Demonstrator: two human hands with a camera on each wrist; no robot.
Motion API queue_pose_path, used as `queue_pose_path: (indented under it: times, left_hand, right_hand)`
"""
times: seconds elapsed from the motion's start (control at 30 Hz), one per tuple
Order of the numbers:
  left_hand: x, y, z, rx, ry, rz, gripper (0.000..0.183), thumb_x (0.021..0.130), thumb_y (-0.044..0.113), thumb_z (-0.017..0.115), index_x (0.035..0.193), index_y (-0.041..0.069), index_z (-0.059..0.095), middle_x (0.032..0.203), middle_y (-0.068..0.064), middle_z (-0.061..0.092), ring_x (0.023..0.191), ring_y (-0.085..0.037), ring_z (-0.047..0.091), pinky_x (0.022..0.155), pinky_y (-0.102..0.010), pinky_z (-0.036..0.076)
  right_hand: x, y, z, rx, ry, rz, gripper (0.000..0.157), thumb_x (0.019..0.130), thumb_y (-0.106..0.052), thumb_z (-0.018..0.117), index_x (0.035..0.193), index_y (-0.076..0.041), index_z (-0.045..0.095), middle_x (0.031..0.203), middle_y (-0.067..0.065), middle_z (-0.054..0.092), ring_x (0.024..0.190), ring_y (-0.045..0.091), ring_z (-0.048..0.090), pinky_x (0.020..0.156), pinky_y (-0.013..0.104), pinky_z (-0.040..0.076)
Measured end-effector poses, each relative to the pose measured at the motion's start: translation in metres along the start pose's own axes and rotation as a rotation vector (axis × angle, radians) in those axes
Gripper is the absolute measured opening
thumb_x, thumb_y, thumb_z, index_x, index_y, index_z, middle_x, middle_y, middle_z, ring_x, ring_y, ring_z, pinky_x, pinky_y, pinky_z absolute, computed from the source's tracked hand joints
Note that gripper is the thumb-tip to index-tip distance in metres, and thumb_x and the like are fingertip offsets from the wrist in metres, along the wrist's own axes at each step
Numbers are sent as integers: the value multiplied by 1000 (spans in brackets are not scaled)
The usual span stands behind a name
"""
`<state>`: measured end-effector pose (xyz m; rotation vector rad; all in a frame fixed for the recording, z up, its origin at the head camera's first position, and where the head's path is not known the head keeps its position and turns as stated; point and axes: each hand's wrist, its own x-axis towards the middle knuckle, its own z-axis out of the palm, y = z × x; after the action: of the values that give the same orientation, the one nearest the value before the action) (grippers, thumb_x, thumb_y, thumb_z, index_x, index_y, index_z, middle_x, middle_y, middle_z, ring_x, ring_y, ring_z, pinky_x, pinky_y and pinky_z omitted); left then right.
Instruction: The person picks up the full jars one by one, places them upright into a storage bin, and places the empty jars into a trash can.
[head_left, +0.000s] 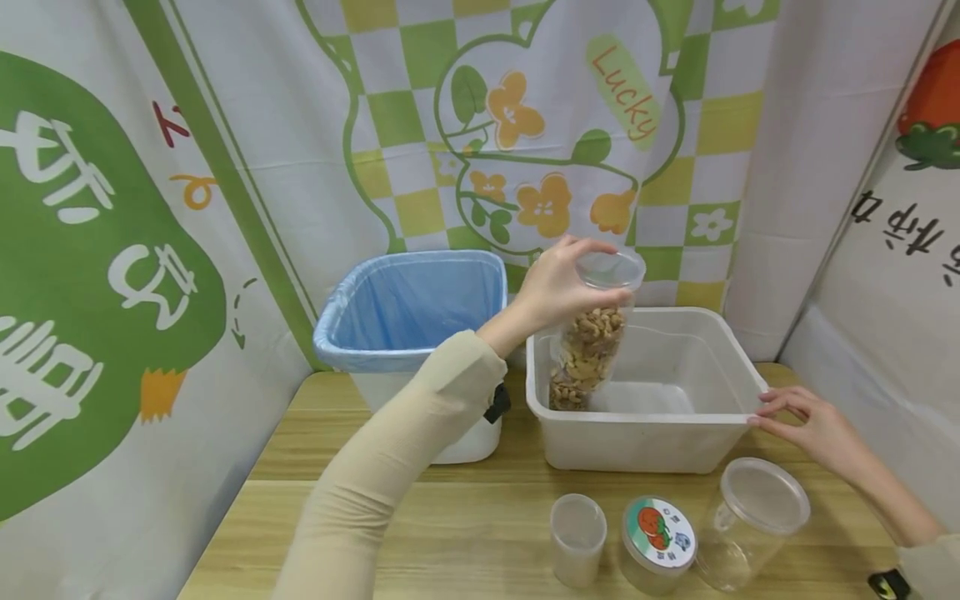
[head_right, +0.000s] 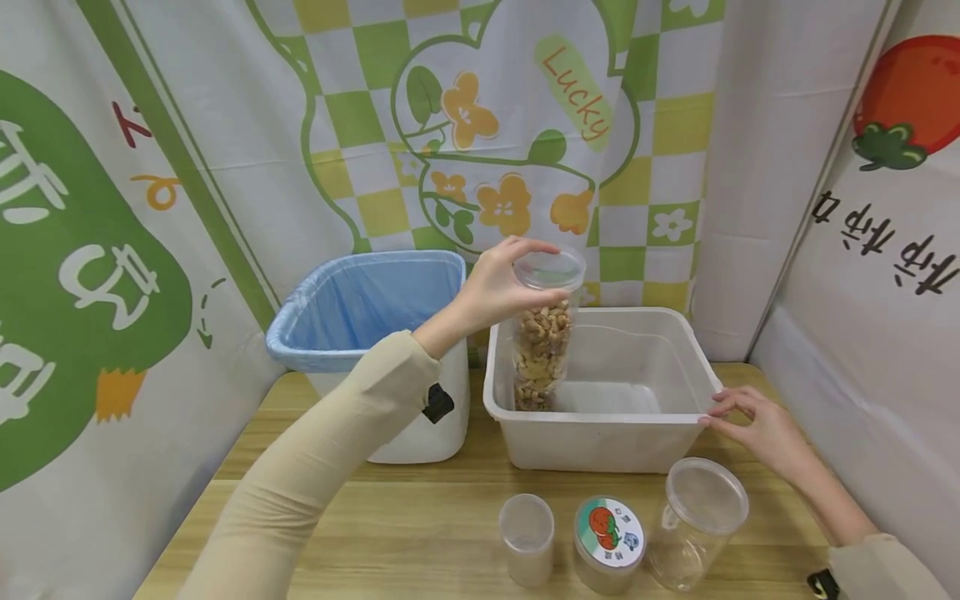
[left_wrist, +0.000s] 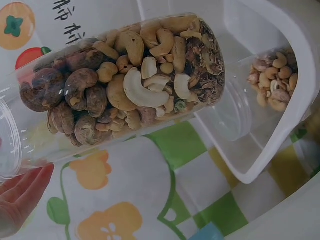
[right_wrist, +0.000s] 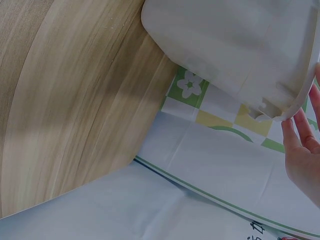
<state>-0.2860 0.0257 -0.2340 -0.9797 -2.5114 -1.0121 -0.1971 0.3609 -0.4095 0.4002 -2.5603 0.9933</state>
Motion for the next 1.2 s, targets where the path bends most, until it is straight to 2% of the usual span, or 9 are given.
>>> queue_pose_path:
  times: [0.17, 0.27, 0.53, 0.8, 1.2]
  left_hand:
    - [8, -6, 15, 16, -53, -29, 56, 67, 45, 73, 115, 21, 56, 113, -2, 51, 94, -14, 52, 78, -24, 42]
    - [10, -8, 22, 30, -58, -31, 57, 66, 44, 74, 115, 21, 56, 110, -2, 52, 88, -13, 53, 75, -23, 43]
    - [15, -4, 29, 16, -70, -26, 58, 66, 43, 74, 116, 21, 56, 109, -2, 51, 97, -13, 50, 77, -23, 42]
    - [21, -1, 36, 24, -80, -27, 57, 66, 44, 73, 116, 22, 56, 112, -1, 52, 94, -12, 50, 72, -21, 42]
    - [34, 9, 52, 41, -139, -22, 54, 68, 45, 71, 115, 23, 55, 118, 0, 50, 100, -12, 50, 72, -20, 42]
  right_hand:
    - [0, 0, 0, 4, 2, -3, 11, 74, -11, 71, 81, -6, 64, 98, -19, 48, 96, -21, 32, 78, -5, 25]
    - [0, 0, 1, 4, -6, 5, 12, 74, -13, 71, 81, -5, 64, 98, -18, 48, 96, -21, 32, 78, -5, 24]
    - [0, 0, 2, 20, 6, 0, 11, 74, -11, 71, 80, -4, 64, 98, -23, 47, 96, -20, 33, 78, -4, 25]
    - [1, 0, 0, 12, -6, 4, 12, 75, -12, 70, 81, -4, 64, 98, -19, 48, 96, -21, 32, 78, -5, 24]
    - [1, -4, 0, 8, -16, 8, 11, 74, -11, 70, 80, -4, 64, 98, -21, 47, 96, -22, 30, 77, -5, 25]
